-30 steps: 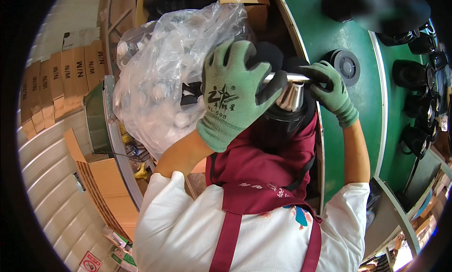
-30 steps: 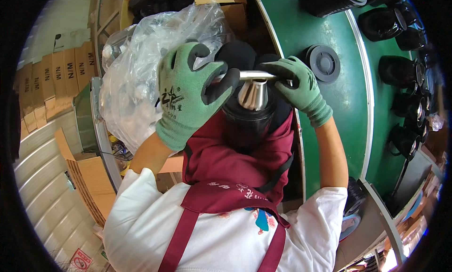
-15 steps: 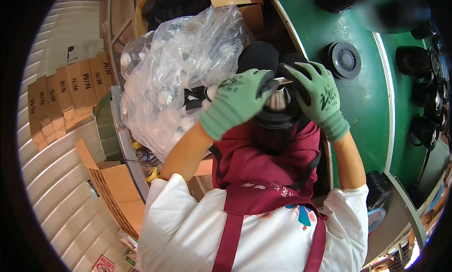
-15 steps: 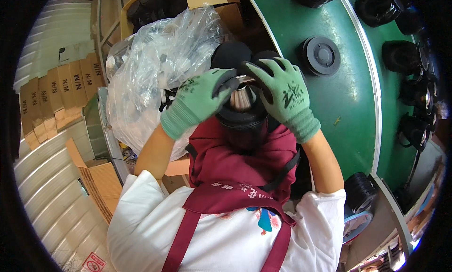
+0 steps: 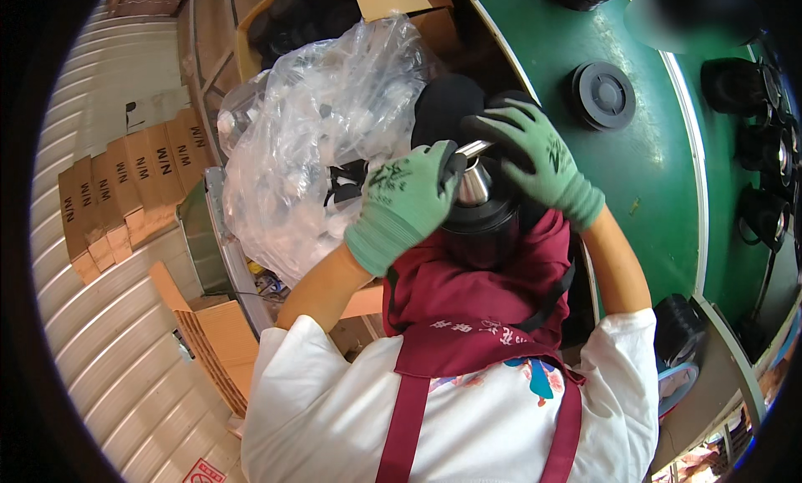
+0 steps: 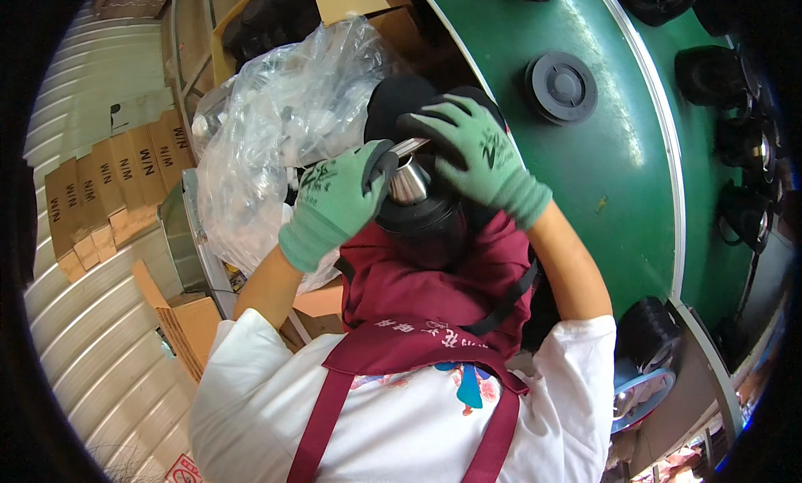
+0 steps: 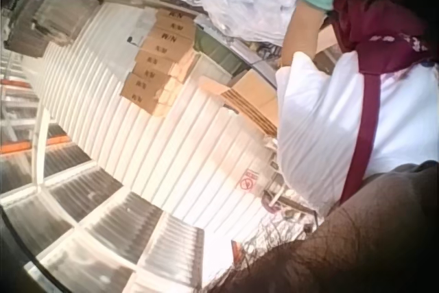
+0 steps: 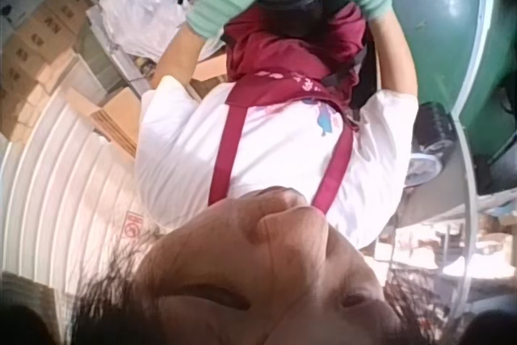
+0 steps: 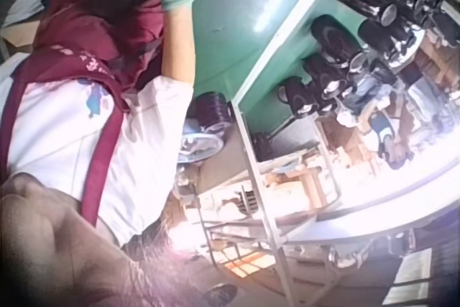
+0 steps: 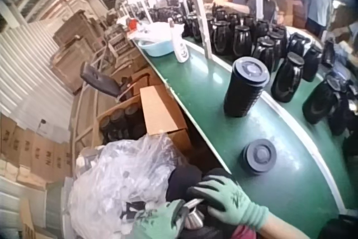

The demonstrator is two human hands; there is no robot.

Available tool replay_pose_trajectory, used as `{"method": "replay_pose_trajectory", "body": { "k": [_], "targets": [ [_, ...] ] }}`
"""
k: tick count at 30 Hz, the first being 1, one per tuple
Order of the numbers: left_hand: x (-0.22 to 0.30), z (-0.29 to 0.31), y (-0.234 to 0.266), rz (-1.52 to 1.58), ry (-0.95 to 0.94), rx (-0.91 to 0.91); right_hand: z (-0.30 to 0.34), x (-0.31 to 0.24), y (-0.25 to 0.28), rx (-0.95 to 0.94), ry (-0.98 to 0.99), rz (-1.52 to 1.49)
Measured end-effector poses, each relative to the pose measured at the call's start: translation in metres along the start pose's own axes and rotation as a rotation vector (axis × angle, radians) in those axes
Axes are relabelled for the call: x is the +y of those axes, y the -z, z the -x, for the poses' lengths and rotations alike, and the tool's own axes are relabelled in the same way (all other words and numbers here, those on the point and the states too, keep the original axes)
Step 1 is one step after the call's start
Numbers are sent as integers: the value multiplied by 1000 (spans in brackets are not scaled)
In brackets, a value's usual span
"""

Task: The person assembles black kettles by inserting a metal spout into the lid, attaching the lid to the kettle body, and placing the completed units on a green workbench. The person handles kettles, lids, and spouts one at a time.

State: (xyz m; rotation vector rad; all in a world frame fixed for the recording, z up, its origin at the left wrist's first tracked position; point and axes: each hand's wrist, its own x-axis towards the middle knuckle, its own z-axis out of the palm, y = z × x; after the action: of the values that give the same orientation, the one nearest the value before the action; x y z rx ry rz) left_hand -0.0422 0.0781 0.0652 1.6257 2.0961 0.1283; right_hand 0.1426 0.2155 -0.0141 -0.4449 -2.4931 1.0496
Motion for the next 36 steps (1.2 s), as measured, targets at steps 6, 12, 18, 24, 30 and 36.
{"method": "replay_pose_trajectory", "body": {
  "k": [6,12,18,24,30,36],
  "targets": [
    [-25,2,0,190,-107,-10,0,1,10,30,37,-297],
    [-8,-5,0,104,-124,-6,-26,68,-25,-94,-58,-1894],
    [-68,-52,-29,835,-486,-236,1,-13,-5,-241,62,-1070],
    [28,-127,-74,1535,-434,-398,-20,-146,-24,-101,-36,-200],
    [-32,-118,-98,741,-291,419,-22,-59,-10,665,-451,-1173],
    [-68,-67,-93,316,93,362,-27,11,-59,152,-132,-302]
  ]
}}
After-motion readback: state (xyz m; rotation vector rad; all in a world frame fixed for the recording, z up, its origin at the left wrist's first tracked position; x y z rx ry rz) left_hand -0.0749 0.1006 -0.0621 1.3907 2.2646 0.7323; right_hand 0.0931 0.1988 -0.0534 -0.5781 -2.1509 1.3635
